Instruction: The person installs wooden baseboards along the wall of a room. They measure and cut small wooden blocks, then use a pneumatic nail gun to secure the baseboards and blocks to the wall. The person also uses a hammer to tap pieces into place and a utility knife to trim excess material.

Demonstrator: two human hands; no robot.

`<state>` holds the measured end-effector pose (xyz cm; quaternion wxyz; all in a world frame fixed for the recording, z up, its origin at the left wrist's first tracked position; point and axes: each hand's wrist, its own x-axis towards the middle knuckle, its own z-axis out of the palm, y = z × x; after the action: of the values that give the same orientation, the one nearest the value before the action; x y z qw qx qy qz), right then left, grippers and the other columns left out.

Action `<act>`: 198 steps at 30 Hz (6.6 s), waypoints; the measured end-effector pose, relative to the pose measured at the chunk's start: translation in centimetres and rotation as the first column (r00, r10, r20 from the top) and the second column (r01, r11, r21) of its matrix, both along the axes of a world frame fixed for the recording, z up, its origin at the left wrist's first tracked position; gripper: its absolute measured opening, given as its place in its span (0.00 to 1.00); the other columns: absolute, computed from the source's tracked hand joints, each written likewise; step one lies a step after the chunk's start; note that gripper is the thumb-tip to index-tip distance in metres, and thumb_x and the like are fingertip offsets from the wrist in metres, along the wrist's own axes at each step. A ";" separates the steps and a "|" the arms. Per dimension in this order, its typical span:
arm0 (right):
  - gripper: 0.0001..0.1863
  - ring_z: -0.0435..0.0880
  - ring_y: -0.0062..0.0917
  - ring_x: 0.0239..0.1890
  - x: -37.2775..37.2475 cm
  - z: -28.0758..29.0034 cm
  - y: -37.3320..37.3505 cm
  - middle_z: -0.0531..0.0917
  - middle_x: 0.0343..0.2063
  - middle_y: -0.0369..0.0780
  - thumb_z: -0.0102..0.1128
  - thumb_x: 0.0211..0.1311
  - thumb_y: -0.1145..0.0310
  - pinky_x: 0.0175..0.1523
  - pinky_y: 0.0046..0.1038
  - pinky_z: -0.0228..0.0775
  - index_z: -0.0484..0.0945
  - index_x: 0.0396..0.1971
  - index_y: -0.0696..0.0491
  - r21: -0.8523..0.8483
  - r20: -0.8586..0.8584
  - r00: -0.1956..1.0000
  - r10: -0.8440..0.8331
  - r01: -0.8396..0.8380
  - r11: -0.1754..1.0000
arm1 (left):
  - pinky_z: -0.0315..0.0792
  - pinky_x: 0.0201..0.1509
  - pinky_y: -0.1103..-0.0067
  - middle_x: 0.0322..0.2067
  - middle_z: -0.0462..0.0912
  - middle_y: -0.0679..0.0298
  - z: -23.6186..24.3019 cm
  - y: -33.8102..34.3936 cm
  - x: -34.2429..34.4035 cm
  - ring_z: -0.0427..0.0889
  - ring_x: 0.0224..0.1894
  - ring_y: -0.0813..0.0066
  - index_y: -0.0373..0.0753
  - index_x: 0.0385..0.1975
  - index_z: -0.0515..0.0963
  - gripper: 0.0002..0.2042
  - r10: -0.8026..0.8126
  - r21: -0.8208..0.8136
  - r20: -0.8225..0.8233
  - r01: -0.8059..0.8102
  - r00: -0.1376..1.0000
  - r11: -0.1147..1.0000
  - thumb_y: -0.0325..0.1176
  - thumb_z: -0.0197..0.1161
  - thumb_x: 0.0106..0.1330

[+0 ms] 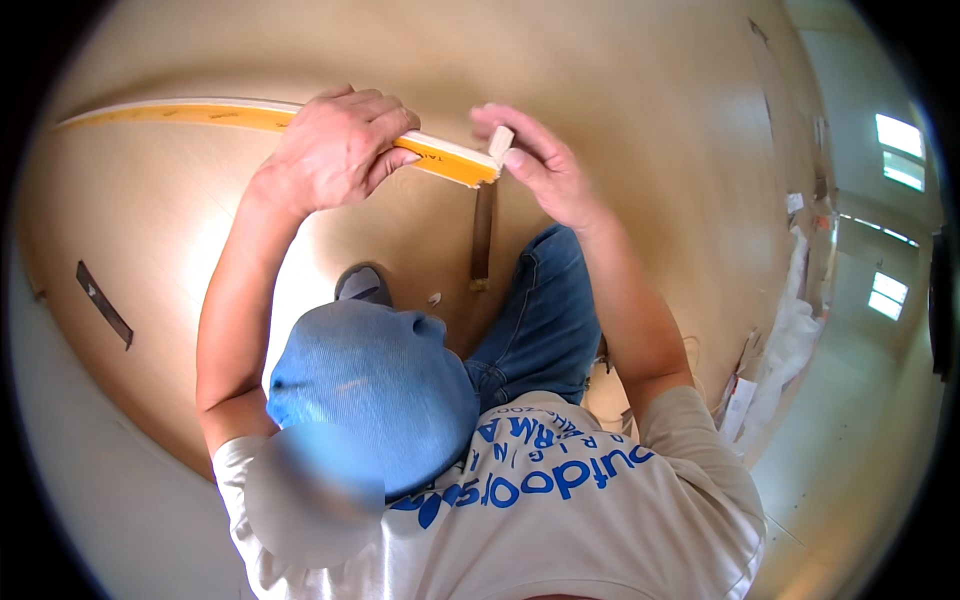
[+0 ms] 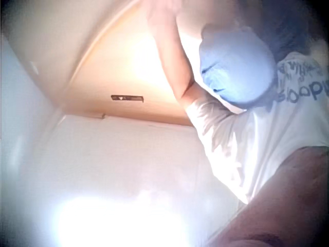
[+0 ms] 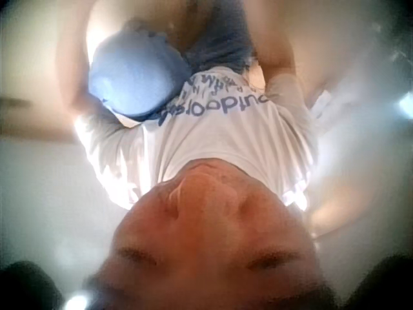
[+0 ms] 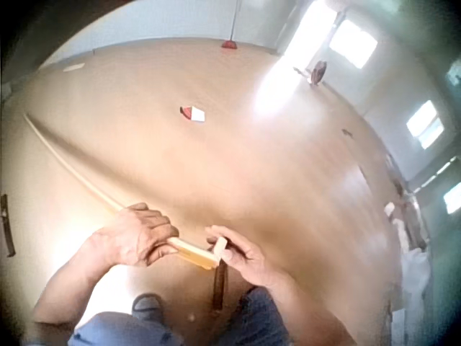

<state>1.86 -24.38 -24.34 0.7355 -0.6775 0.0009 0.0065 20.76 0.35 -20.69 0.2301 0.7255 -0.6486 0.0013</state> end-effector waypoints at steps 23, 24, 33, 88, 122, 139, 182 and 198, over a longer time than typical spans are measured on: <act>0.17 0.87 0.23 0.44 -11.0 15.0 9.5 0.85 0.44 0.40 0.61 0.76 0.62 0.46 0.27 0.88 0.76 0.54 0.58 0.495 0.142 0.990 -0.027 -0.047 0.867 | 0.61 0.48 0.64 0.33 0.72 0.59 18.1 1.4 -19.2 0.72 0.38 0.60 0.38 0.33 0.76 0.24 0.208 -0.230 -0.034 -0.210 0.978 0.950 0.57 0.68 0.64; 0.17 0.87 0.23 0.45 -11.5 15.0 9.7 0.85 0.43 0.39 0.61 0.76 0.62 0.46 0.28 0.88 0.76 0.54 0.58 0.494 0.129 0.992 -0.005 -0.059 0.867 | 0.61 0.48 0.65 0.32 0.73 0.59 17.7 1.7 -19.8 0.72 0.37 0.60 0.39 0.33 0.75 0.21 0.210 -0.264 -0.033 -0.212 0.977 0.941 0.54 0.66 0.64; 0.13 0.80 0.15 0.44 -20.1 4.7 2.5 0.85 0.43 0.35 0.57 0.77 0.69 0.52 0.19 0.73 0.78 0.56 0.56 0.000 0.237 0.572 -0.785 0.808 0.589 | 0.61 0.45 0.66 0.29 0.73 0.59 14.9 4.2 -22.7 0.71 0.32 0.63 0.40 0.29 0.75 0.17 0.278 -0.406 0.063 -0.229 0.959 0.884 0.50 0.62 0.58; 0.41 0.85 0.27 0.25 -28.1 15.1 7.1 0.70 0.64 0.65 0.59 0.60 0.78 0.29 0.23 0.82 0.54 0.73 0.67 0.494 -0.087 0.992 -0.095 0.126 0.860 | 0.68 0.48 0.64 0.41 0.74 0.56 11.6 4.5 -19.7 0.75 0.42 0.59 0.35 0.61 0.76 0.45 -0.077 -0.187 0.211 0.118 0.974 0.975 0.73 0.62 0.59; 0.36 0.80 0.18 0.30 -28.1 15.7 8.9 0.75 0.63 0.56 0.57 0.65 0.82 0.35 0.22 0.80 0.60 0.73 0.57 0.559 -0.054 0.986 -0.157 0.160 0.814 | 0.67 0.50 0.62 0.41 0.76 0.52 12.4 1.8 -19.1 0.75 0.45 0.58 0.29 0.56 0.77 0.45 -0.033 -0.237 0.214 0.084 0.976 0.968 0.72 0.61 0.62; 0.40 0.82 0.19 0.28 -27.9 14.8 8.6 0.72 0.62 0.63 0.52 0.63 0.85 0.33 0.20 0.82 0.52 0.75 0.59 0.413 0.109 0.985 -0.132 0.076 0.908 | 0.66 0.48 0.64 0.41 0.77 0.53 11.7 1.5 -18.8 0.75 0.44 0.59 0.30 0.57 0.77 0.44 -0.046 -0.288 0.201 0.104 0.978 0.952 0.71 0.62 0.61; 0.15 0.82 0.21 0.25 -30.1 11.4 7.9 0.84 0.23 0.36 0.65 0.54 0.73 0.36 0.23 0.76 0.77 0.42 0.60 -0.396 0.382 0.864 -0.329 0.475 0.786 | 0.75 0.53 0.66 0.47 0.78 0.50 15.8 0.4 -17.6 0.80 0.48 0.55 0.31 0.65 0.72 0.47 -0.255 -0.117 0.113 0.268 0.960 0.956 0.71 0.64 0.59; 0.25 0.82 0.23 0.24 -28.9 14.0 7.5 0.82 0.22 0.41 0.60 0.57 0.80 0.38 0.24 0.78 0.70 0.56 0.72 -0.158 0.226 0.952 -0.207 0.246 0.956 | 0.79 0.56 0.69 0.45 0.78 0.50 15.0 -0.6 -16.8 0.82 0.48 0.52 0.26 0.63 0.72 0.46 -0.341 -0.106 -0.052 0.334 0.939 0.937 0.62 0.74 0.58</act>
<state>-27.08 -16.83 -10.30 0.6615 -0.7350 0.0028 -0.1489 3.95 -0.23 -5.67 0.2837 0.5912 -0.7543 -0.0326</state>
